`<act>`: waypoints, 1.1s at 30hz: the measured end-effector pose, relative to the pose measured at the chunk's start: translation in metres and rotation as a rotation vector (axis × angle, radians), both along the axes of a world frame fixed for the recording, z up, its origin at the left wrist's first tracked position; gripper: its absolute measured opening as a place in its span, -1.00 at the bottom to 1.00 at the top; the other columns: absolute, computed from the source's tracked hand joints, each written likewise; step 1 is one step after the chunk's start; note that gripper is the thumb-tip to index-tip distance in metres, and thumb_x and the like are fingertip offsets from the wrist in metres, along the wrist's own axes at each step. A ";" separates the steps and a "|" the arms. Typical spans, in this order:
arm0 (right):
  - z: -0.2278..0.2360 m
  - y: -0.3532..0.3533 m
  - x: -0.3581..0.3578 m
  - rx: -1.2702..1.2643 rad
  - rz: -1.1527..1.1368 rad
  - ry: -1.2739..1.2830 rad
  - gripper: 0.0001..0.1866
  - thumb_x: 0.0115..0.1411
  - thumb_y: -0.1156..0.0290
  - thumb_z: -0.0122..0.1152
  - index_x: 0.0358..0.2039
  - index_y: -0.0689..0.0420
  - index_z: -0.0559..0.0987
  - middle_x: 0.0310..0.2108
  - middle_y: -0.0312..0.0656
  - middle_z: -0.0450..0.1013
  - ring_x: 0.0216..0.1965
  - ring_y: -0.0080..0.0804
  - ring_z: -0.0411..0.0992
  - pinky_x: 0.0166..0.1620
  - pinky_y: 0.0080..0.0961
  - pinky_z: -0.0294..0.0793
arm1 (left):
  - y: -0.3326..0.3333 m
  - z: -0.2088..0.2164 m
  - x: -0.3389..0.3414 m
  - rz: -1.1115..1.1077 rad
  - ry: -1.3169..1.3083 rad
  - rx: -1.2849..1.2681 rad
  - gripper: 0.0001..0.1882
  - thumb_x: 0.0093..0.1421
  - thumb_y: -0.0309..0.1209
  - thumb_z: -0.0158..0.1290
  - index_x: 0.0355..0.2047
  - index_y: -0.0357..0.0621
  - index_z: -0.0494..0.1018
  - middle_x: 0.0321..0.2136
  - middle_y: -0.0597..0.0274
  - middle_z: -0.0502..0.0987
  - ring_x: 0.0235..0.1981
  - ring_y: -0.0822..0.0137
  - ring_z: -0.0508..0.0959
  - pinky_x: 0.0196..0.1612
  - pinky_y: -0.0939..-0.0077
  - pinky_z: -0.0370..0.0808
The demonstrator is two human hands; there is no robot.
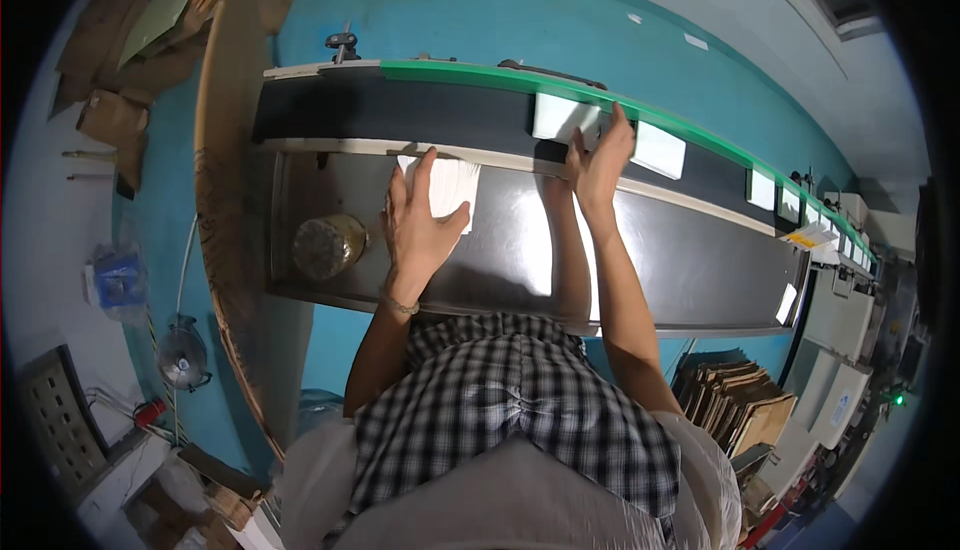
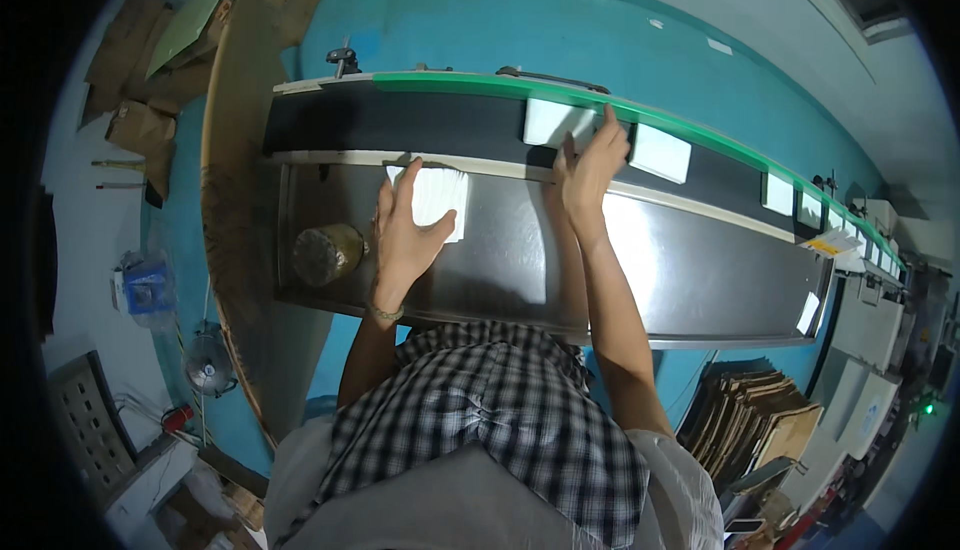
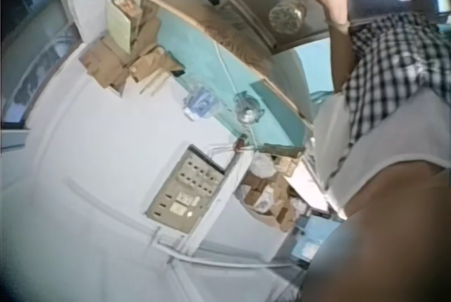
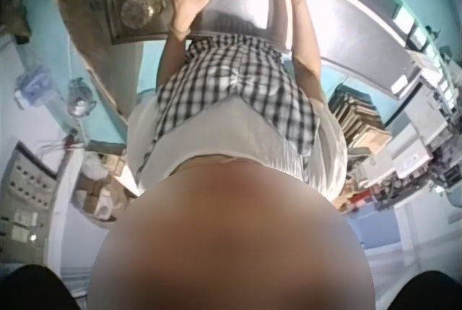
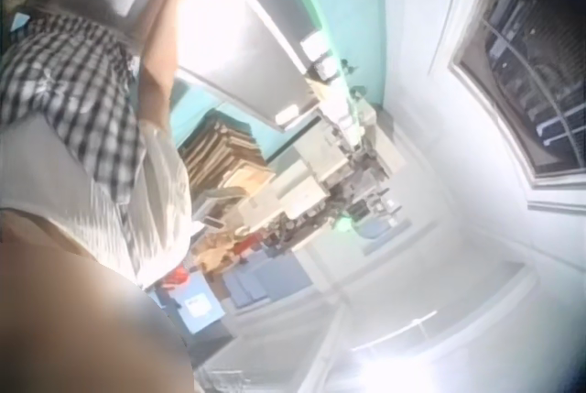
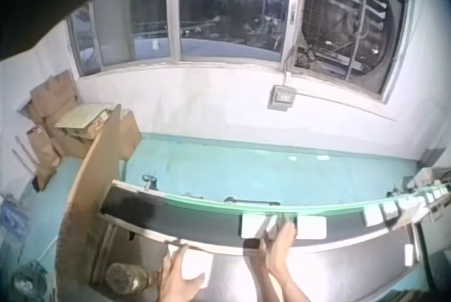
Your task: Organizing and placing stacks of white paper products onto a conveyor belt or processing machine.
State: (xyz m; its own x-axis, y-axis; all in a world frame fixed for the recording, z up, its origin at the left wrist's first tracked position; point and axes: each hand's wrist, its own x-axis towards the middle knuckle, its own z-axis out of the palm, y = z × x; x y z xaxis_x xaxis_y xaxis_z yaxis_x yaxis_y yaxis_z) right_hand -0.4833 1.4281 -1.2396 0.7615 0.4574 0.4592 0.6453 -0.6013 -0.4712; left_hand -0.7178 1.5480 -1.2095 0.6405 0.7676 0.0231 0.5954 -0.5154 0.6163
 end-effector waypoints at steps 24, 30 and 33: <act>-0.009 0.003 -0.048 0.826 -0.125 1.323 -0.73 0.39 0.23 0.15 -0.40 0.13 0.50 -0.47 -0.29 0.49 -0.41 -0.60 0.48 -0.25 -0.64 0.50 | -0.011 -0.004 0.003 -0.016 -0.228 -0.307 0.17 -0.04 -0.35 0.41 0.42 -0.22 -0.15 0.30 -0.30 0.15 0.32 -0.17 0.23 0.28 0.08 0.28; 0.003 0.007 -0.104 0.056 0.198 1.033 -0.36 0.27 -0.08 0.24 0.01 0.31 0.49 -0.29 -0.10 0.53 -0.29 -0.45 0.47 -0.20 -0.56 0.46 | -0.015 -0.017 0.012 0.012 -0.314 -0.488 0.13 0.07 -0.27 0.36 0.42 -0.26 -0.19 0.25 -0.28 0.27 0.22 -0.07 0.39 0.22 0.15 0.38; 0.016 0.011 -0.107 0.190 0.138 1.328 -0.45 0.33 -0.01 0.18 -0.03 0.30 0.53 -0.32 -0.16 0.51 -0.29 -0.48 0.44 -0.20 -0.60 0.42 | -0.013 -0.029 0.008 -0.023 -0.288 -0.546 0.11 0.10 -0.24 0.35 0.39 -0.35 -0.19 0.18 -0.23 0.33 0.19 0.05 0.43 0.16 0.29 0.44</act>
